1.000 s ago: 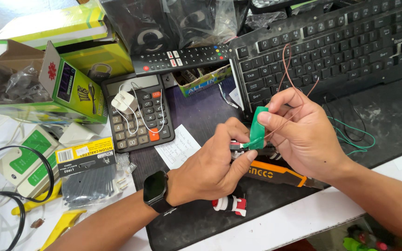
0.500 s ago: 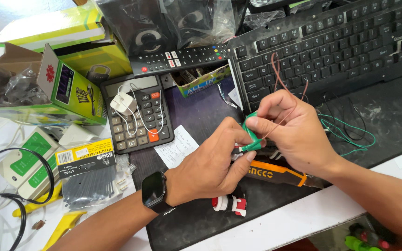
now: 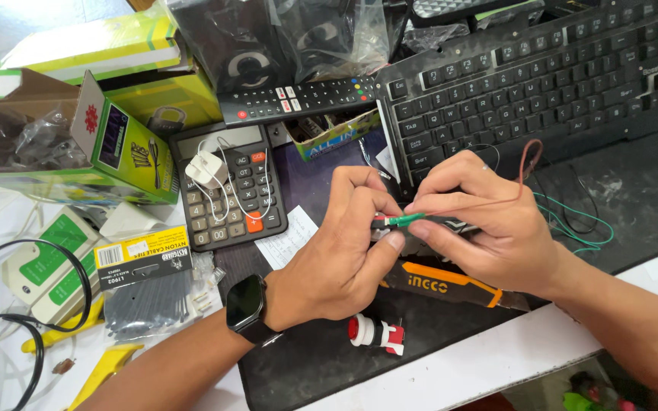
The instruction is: The person twists together the wires of a small electronic component at a cluttered workbench, cuts and trims the wires with a utility knife, then wraps green tape around the component body to secure the wiring. The clip ends while the person is still taping the component.
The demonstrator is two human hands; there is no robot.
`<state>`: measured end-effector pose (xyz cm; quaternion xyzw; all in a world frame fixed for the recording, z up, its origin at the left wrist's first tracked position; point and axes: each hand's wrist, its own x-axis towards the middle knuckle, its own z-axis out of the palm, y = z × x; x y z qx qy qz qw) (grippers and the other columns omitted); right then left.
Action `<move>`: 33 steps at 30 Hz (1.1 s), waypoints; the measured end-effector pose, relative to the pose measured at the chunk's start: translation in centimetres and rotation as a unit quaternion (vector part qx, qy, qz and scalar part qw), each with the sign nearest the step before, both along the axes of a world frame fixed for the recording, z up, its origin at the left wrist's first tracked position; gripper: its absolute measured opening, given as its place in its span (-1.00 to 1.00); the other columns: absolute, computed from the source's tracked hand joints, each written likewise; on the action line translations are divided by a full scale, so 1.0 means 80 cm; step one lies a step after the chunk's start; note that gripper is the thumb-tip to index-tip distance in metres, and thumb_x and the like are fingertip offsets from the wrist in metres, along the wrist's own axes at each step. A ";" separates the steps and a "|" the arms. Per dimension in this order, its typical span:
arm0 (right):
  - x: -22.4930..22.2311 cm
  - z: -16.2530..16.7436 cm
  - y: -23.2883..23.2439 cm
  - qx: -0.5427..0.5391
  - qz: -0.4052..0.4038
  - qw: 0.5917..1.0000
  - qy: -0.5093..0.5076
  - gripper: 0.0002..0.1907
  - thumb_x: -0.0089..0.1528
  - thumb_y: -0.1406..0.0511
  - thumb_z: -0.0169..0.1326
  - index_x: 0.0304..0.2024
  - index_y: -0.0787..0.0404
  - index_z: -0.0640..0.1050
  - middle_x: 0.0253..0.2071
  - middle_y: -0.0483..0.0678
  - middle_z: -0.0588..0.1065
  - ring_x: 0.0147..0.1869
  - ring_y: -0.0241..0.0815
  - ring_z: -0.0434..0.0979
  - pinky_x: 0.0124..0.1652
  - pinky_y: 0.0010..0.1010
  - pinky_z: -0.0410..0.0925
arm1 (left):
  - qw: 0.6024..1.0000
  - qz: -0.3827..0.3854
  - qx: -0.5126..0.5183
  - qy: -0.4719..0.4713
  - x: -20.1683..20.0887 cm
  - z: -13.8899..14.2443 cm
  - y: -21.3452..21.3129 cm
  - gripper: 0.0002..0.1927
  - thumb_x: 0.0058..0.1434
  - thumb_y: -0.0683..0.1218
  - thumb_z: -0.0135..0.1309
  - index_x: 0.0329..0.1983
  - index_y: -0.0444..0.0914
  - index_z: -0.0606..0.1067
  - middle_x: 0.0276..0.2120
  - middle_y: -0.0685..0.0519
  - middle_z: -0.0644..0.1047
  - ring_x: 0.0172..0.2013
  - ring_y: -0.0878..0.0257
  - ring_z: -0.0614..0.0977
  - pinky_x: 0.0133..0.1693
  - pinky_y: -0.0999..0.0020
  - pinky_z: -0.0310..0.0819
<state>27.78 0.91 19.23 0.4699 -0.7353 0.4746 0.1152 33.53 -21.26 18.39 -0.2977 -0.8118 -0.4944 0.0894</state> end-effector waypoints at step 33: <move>-0.009 -0.025 0.010 -0.092 0.121 0.784 -0.601 -0.73 0.31 0.33 -0.08 -0.10 0.33 0.59 -0.21 -0.21 0.46 -0.17 -0.42 0.34 -0.12 -0.53 0.29 | 0.999 -0.039 -0.004 -0.020 -0.003 0.000 -0.002 -0.68 0.44 -0.26 -0.12 0.24 -0.36 0.25 0.12 -0.21 0.24 0.09 0.00 0.42 0.11 0.24 0.44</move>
